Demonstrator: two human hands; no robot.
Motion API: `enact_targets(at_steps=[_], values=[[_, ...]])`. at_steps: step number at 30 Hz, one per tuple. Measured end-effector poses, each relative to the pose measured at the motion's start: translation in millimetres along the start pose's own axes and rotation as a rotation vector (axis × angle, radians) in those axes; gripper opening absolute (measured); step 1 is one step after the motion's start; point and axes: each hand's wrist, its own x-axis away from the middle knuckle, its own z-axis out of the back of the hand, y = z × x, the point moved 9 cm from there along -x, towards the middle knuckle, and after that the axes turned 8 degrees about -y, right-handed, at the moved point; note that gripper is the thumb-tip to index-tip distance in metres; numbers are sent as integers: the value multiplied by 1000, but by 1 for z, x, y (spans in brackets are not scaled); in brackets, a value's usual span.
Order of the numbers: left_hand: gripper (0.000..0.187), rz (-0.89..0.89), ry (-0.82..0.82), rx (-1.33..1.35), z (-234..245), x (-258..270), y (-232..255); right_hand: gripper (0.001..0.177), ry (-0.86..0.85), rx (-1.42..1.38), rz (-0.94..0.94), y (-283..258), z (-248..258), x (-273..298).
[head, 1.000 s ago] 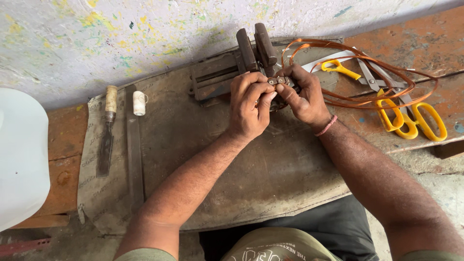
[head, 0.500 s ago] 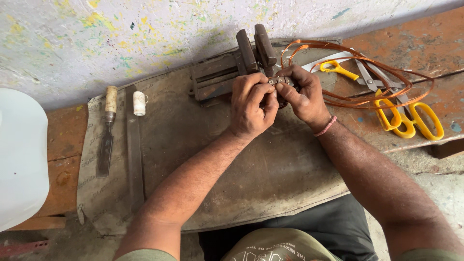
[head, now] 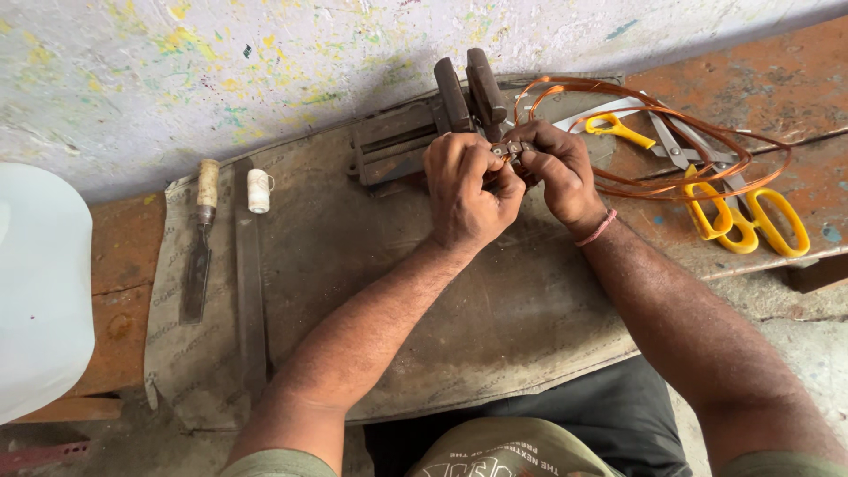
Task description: The person winds a copper wire around a metal core held in a bench vise. They use both hands to wrap the wire tightly around the core, occasionally adjusting the wire's position and tension.
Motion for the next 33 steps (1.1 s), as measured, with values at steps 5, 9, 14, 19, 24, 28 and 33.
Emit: enact_targets(at_steps=[5, 9, 14, 19, 24, 28, 33], values=[[24, 45, 7, -54, -4, -3, 0, 32, 9, 54, 18, -2, 1, 1], [25, 83, -4, -57, -5, -5, -1, 29, 13, 50, 6, -2, 1, 1], [26, 98, 19, -74, -7, -5, 1, 32, 14, 144, 46, -4, 1, 2], [27, 131, 51, -85, -6, -4, 2, 31, 9, 166, 65, -4, 1, 3], [29, 165, 94, -93, -9, -1, 2, 35, 17, 241, 104, -13, 1, 6], [32, 212, 140, -123, -13, 2, 2, 38, 62, 278, 115, -21, 2, 6], [24, 216, 153, -140, -1, 3, 13, 35, 185, 275, 215, -32, 13, 11]])
